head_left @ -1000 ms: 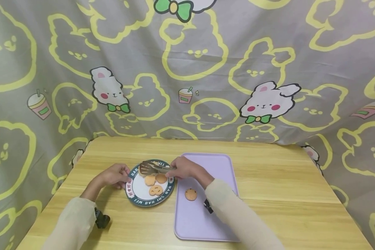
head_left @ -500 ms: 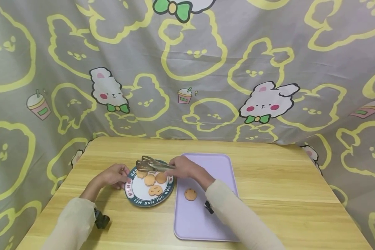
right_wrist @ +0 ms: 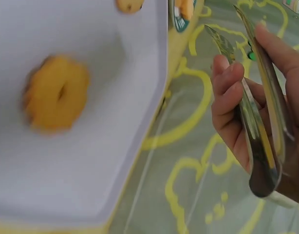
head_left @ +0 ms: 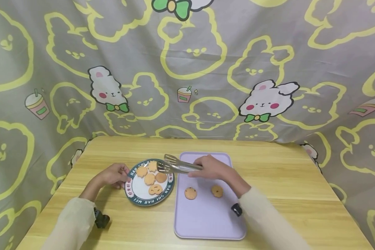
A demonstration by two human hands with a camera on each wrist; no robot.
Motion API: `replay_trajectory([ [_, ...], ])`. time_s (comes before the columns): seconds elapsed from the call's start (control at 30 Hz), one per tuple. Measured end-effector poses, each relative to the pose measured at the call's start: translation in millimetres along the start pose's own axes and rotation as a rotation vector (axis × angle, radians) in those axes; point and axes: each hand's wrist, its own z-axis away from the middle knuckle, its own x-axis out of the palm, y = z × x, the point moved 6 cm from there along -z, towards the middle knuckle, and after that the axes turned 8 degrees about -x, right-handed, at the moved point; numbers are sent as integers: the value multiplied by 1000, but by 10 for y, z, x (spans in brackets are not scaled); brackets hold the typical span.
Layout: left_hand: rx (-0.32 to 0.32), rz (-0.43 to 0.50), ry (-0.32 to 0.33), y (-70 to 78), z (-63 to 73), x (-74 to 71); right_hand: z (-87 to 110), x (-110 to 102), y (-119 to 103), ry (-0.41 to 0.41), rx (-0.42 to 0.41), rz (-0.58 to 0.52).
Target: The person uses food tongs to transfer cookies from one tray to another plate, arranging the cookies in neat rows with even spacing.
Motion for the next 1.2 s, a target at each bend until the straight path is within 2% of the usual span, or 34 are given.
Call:
replay_trajectory([
  [0.23,-8,0,5,18,22,5,512,-155,223,22,34,42],
  [0.47,-20,-8,10,26,22,11,1061,-242,499,38,94,3],
  [0.6,-19,-10,9,31,21,10,1292,-274,638,47,111,-26],
  [0.87,-19,-20,19,2,18,10,1544,-286,778,25,117,-40],
  [1.2,-22,-20,22,-7,19,6,1627,-260,847,12,132,-21],
])
